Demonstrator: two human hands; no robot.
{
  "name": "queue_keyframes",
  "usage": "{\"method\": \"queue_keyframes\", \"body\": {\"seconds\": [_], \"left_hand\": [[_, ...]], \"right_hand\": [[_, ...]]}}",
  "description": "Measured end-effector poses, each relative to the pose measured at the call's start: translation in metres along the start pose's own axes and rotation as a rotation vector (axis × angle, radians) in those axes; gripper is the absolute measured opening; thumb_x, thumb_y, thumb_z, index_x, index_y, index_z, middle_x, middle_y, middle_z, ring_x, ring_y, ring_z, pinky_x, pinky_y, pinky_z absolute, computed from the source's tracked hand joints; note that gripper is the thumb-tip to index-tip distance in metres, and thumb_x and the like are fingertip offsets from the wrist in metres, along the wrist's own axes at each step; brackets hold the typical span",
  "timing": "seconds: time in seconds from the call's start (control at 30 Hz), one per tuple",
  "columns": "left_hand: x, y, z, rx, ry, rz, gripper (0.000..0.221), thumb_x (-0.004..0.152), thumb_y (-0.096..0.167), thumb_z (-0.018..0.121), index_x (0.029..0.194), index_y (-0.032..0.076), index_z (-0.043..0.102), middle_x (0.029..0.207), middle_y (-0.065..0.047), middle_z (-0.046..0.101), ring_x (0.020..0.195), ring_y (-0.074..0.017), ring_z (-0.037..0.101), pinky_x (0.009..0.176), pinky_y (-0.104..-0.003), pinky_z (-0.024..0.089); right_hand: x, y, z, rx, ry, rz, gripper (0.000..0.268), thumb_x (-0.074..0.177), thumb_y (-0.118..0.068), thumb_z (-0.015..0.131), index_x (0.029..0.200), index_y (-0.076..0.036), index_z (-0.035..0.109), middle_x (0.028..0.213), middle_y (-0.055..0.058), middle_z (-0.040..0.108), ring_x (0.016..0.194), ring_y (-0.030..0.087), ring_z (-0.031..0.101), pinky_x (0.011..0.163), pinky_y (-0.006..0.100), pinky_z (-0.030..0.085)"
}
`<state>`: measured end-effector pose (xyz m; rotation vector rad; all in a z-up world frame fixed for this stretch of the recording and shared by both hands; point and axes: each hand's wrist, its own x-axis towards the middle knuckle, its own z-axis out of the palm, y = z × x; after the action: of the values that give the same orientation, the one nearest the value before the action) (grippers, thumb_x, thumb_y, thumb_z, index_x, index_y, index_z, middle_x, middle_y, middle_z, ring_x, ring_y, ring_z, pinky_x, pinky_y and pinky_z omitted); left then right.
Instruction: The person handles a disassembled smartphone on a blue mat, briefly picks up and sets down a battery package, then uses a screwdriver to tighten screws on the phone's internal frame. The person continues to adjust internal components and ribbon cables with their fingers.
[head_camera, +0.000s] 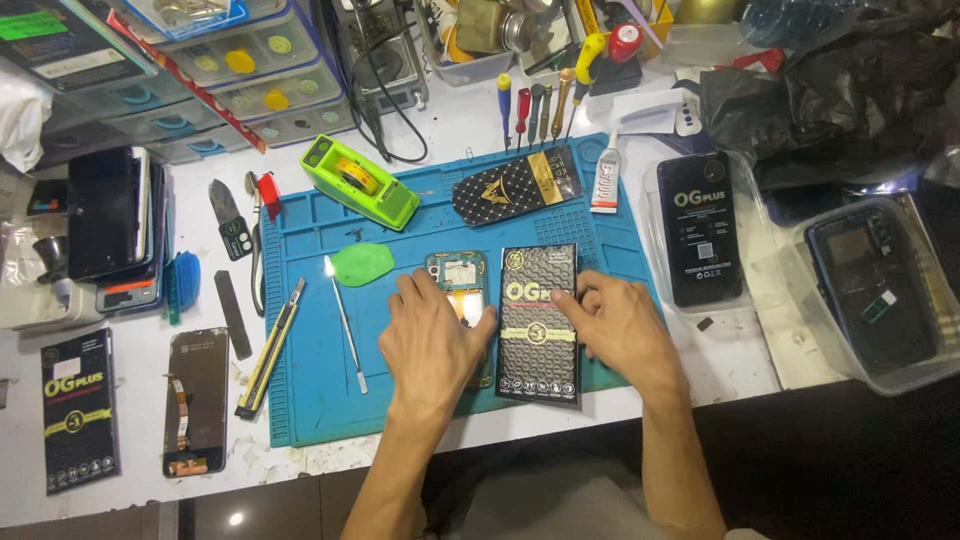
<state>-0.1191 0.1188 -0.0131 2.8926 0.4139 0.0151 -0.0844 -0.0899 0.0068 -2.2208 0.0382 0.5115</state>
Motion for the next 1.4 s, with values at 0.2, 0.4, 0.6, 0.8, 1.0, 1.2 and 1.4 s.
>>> {"method": "queue_keyframes", "body": {"seconds": [0.2, 0.4, 0.6, 0.8, 1.0, 1.2, 1.4], "left_hand": [[0.002, -0.009, -0.021, -0.390, -0.157, -0.088, 0.087, 0.080, 0.042, 0.090, 0.136, -0.013, 0.051, 0.105, -0.028, 0.068, 0.102, -0.0431, 0.071, 0.078, -0.059, 0.060], [0.007, -0.041, -0.037, -0.891, -0.199, -0.175, 0.038, 0.104, 0.024, 0.062, 0.129, -0.004, 0.056, 0.097, -0.028, 0.078, 0.081, -0.0353, 0.078, 0.070, -0.044, 0.058], [0.009, -0.066, -0.017, -1.135, -0.152, -0.210, 0.032, 0.105, 0.022, 0.062, 0.127, -0.001, 0.060, 0.093, -0.021, 0.079, 0.076, -0.0159, 0.067, 0.068, -0.033, 0.060], [-0.004, -0.037, -0.002, -0.820, -0.004, -0.160, 0.031, 0.103, 0.024, 0.063, 0.117, -0.004, 0.067, 0.065, -0.017, 0.070, 0.055, -0.0280, 0.066, 0.058, -0.042, 0.049], [-0.023, -0.030, -0.033, -0.809, 0.055, -0.224, 0.029, 0.104, 0.024, 0.061, 0.117, -0.002, 0.065, 0.056, -0.019, 0.068, 0.048, -0.0284, 0.061, 0.054, -0.042, 0.044], [-0.031, -0.044, -0.020, -0.861, 0.002, -0.382, 0.030, 0.104, 0.029, 0.062, 0.112, 0.000, 0.065, 0.058, -0.018, 0.071, 0.048, -0.0249, 0.061, 0.055, -0.039, 0.046], [-0.027, -0.041, -0.013, -0.578, 0.000, -0.284, 0.035, 0.103, 0.035, 0.066, 0.089, 0.004, 0.066, 0.056, -0.021, 0.069, 0.051, -0.0376, 0.069, 0.055, -0.042, 0.047]], "right_hand": [[0.001, -0.008, 0.007, -0.018, -0.002, 0.007, 0.044, 0.099, -0.032, 0.066, 0.123, 0.004, 0.065, 0.052, 0.016, 0.071, 0.043, 0.024, 0.069, 0.055, 0.036, 0.057], [0.010, -0.003, 0.020, 0.069, -0.044, -0.061, 0.042, 0.104, -0.022, 0.059, 0.131, 0.009, 0.060, 0.059, 0.021, 0.072, 0.043, 0.027, 0.071, 0.055, 0.037, 0.060], [0.020, -0.018, 0.047, 0.144, -0.106, -0.170, 0.030, 0.102, -0.014, 0.064, 0.125, 0.004, 0.069, 0.070, 0.021, 0.074, 0.049, 0.028, 0.075, 0.057, 0.038, 0.062], [0.017, -0.029, 0.056, 0.102, -0.060, -0.180, 0.018, 0.093, -0.008, 0.074, 0.108, 0.002, 0.076, 0.074, 0.018, 0.076, 0.053, 0.025, 0.077, 0.059, 0.034, 0.061], [0.006, -0.021, 0.054, 0.028, -0.172, -0.176, 0.018, 0.087, -0.011, 0.076, 0.101, 0.000, 0.080, 0.073, 0.018, 0.081, 0.058, 0.027, 0.079, 0.065, 0.039, 0.061], [0.002, -0.009, 0.063, 0.021, -0.145, -0.258, 0.011, 0.087, -0.008, 0.077, 0.096, -0.005, 0.081, 0.065, 0.014, 0.078, 0.051, 0.022, 0.076, 0.062, 0.034, 0.061], [0.002, -0.011, 0.062, 0.020, -0.165, -0.244, 0.012, 0.093, -0.015, 0.072, 0.092, -0.006, 0.081, 0.063, 0.012, 0.079, 0.050, 0.018, 0.078, 0.059, 0.030, 0.062]]}}
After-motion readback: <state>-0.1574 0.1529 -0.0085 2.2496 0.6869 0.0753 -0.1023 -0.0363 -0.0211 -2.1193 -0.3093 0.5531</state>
